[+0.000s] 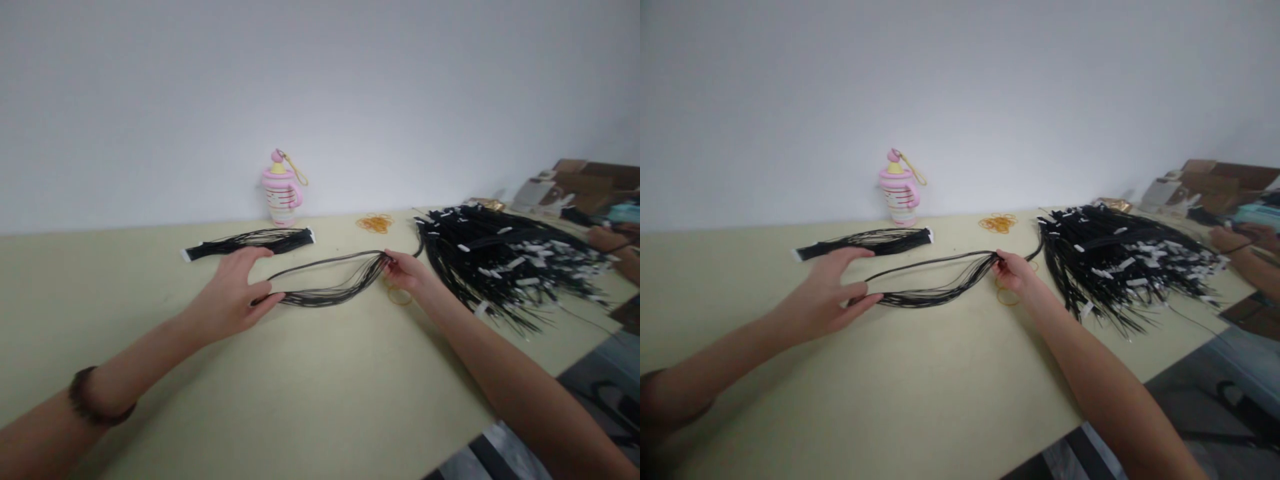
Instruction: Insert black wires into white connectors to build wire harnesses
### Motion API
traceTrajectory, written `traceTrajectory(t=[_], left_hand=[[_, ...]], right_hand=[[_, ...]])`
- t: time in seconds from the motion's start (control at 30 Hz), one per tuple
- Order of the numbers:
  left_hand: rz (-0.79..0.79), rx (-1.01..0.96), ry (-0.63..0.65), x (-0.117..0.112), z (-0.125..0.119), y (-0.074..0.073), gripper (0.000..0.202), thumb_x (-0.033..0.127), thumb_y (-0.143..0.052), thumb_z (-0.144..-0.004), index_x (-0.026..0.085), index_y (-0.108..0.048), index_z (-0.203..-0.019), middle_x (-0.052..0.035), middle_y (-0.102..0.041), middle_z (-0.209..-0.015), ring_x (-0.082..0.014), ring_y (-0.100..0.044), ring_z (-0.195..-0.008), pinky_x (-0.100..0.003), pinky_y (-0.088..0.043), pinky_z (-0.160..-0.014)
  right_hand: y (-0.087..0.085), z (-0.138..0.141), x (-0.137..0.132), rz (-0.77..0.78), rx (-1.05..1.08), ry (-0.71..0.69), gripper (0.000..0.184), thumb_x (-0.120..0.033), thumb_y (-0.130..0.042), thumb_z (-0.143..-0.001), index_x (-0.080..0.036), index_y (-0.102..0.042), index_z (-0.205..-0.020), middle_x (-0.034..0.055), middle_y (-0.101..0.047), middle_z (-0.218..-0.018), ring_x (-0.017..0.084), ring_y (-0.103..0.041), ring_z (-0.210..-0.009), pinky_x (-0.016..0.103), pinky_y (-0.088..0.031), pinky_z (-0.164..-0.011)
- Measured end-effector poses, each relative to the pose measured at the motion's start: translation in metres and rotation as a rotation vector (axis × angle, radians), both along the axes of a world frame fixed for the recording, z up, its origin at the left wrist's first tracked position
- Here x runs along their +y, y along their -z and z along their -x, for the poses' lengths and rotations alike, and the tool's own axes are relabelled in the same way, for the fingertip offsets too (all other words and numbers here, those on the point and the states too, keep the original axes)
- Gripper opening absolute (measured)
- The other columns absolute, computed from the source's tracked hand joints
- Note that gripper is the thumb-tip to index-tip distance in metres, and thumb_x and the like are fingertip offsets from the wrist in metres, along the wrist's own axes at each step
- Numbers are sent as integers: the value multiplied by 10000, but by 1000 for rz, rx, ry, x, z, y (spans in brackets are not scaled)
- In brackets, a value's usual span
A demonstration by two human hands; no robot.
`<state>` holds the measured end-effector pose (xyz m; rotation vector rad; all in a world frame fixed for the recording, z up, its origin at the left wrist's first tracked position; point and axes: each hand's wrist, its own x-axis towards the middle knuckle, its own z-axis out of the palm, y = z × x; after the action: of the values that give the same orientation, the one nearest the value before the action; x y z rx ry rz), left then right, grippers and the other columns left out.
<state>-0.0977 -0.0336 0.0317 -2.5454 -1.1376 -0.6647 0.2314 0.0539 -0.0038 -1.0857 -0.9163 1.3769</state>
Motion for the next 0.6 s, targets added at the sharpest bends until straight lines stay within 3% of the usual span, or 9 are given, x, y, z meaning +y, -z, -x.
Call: traceTrajectory(t=[0.07,0.13,0.2,0.3,0.37,0.47,0.6], left_hand=[[234,-151,-121,3,-2,1,366,413,-475,-775,152,-476,-519,-94,-642,-772,-174,-582,-705,-304,-438,-676],[476,-423,-236,8,-2,2,318,443,-503,-751,164,-477,-599,-21,-587,-556,-121,-529,-508,-257,-429,-551],[690,-774,-285,14,1,3,289,434,-581,-700,188,-486,-819,13,-581,-557,-122,-543,-508,-261,-449,-546],[917,-1105,-282,23,15,5,512,381,-677,-626,211,-429,-1040,24,-576,-612,-120,-560,-544,-277,-480,-570],[997,-1033,-280,31,28,9,414,390,-677,-622,173,-525,-940,4,-568,-615,-102,-532,-516,-250,-469,-539],[966,-783,-371,41,46,16,336,457,-654,-611,131,-583,-653,-24,-561,-540,-105,-507,-473,-222,-434,-463],[949,-710,-467,45,57,15,357,487,-656,-581,140,-608,-646,-32,-575,-521,-127,-522,-482,-232,-434,-467]], right_hand=[[0,1,0,47,9,4,252,-297,-476,-862,-132,-518,-1047,59,-560,-981,135,-567,-796,305,-502,-664],[0,2,-1,78,18,4,256,-292,-479,-861,-131,-514,-1057,61,-555,-1001,141,-567,-819,315,-499,-686],[-2,3,-1,90,16,-2,247,-284,-482,-860,-128,-517,-1049,58,-558,-990,138,-568,-810,309,-500,-680],[-4,3,-2,83,-16,-14,199,-256,-488,-858,-114,-536,-990,41,-573,-916,116,-571,-746,275,-502,-633],[-4,4,-4,52,-56,-19,150,-231,-497,-853,-106,-554,-913,22,-582,-840,96,-568,-688,247,-499,-594],[-2,9,-7,-32,-149,-16,98,-189,-562,-802,-99,-566,-765,-9,-582,-699,72,-555,-584,213,-491,-548],[1,17,-9,-162,-347,13,143,-212,-671,-678,-122,-563,-654,-6,-578,-580,81,-538,-495,187,-450,-466]])
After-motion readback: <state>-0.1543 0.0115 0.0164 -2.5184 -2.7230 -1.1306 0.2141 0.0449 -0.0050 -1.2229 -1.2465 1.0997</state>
